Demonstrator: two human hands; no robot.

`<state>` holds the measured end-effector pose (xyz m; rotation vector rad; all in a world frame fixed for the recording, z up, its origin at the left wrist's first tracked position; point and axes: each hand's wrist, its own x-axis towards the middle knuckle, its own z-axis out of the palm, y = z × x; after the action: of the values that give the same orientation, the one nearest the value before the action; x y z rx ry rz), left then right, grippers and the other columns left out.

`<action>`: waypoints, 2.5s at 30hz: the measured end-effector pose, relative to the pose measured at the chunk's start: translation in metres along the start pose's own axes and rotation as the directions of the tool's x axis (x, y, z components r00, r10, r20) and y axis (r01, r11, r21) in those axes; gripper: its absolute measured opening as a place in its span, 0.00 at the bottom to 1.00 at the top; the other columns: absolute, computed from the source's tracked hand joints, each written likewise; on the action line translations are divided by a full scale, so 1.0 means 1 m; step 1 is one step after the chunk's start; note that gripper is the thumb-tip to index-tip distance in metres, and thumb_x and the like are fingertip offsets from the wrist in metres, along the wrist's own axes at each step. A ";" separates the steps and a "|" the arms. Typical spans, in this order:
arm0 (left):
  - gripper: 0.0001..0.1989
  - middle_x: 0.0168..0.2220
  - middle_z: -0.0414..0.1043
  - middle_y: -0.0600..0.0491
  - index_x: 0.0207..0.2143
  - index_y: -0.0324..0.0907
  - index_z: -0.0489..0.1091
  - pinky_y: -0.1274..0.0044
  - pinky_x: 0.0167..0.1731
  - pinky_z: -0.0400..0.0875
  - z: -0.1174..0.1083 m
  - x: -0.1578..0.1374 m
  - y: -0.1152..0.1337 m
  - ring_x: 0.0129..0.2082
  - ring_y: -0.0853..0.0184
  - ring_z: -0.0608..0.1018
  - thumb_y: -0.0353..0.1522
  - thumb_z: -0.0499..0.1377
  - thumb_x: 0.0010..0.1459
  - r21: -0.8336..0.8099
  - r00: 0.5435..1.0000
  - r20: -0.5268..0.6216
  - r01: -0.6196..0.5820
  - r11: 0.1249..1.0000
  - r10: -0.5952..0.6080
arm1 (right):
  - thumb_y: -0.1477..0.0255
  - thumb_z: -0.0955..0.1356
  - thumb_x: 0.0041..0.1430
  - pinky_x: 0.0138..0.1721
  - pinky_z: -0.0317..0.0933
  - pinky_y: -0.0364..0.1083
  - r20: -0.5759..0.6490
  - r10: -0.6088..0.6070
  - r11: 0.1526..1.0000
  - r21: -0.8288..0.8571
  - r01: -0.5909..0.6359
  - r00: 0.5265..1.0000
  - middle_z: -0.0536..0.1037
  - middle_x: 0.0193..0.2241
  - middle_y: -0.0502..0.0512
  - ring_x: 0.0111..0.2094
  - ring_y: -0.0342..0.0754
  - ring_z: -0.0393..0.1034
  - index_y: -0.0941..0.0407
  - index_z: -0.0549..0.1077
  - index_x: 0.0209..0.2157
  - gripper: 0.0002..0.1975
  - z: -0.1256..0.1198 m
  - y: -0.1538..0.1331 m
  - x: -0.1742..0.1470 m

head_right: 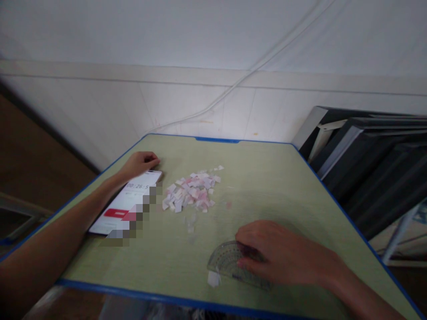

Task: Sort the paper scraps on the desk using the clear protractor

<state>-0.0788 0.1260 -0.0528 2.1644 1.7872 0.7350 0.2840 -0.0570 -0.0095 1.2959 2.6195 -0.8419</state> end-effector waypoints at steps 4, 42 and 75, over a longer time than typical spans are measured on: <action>0.12 0.18 0.66 0.53 0.21 0.40 0.68 0.77 0.23 0.56 0.000 0.001 0.000 0.22 0.69 0.67 0.39 0.53 0.47 0.007 1.000 0.003 0.002 1.000 -0.002 | 0.63 0.63 0.59 0.32 0.56 0.47 0.017 0.004 1.000 -0.013 -0.004 1.000 0.73 0.30 0.54 0.31 0.49 0.66 0.56 0.68 0.30 0.11 -0.001 -0.001 -0.001; 0.12 0.17 0.65 0.54 0.20 0.39 0.67 0.78 0.22 0.55 0.001 0.001 0.000 0.21 0.70 0.66 0.38 0.53 0.46 0.005 1.000 0.010 0.003 1.000 -0.003 | 0.64 0.56 0.65 0.31 0.54 0.45 -0.032 -0.009 0.996 0.089 0.012 0.999 0.73 0.29 0.53 0.30 0.47 0.66 0.56 0.66 0.32 0.14 -0.004 0.002 0.007; 0.12 0.18 0.67 0.53 0.21 0.40 0.68 0.78 0.22 0.56 0.000 0.001 0.000 0.22 0.69 0.67 0.39 0.53 0.47 0.024 1.000 0.000 -0.011 1.000 0.011 | 0.65 0.53 0.66 0.24 0.57 0.42 -0.001 0.016 0.904 0.428 -0.014 1.000 0.66 0.21 0.47 0.22 0.42 0.61 0.56 0.60 0.35 0.12 -0.002 0.014 0.013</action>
<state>-0.0783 0.1267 -0.0530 2.1918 1.7946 0.7193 0.2865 -0.0397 -0.0186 1.4011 2.5078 -1.4774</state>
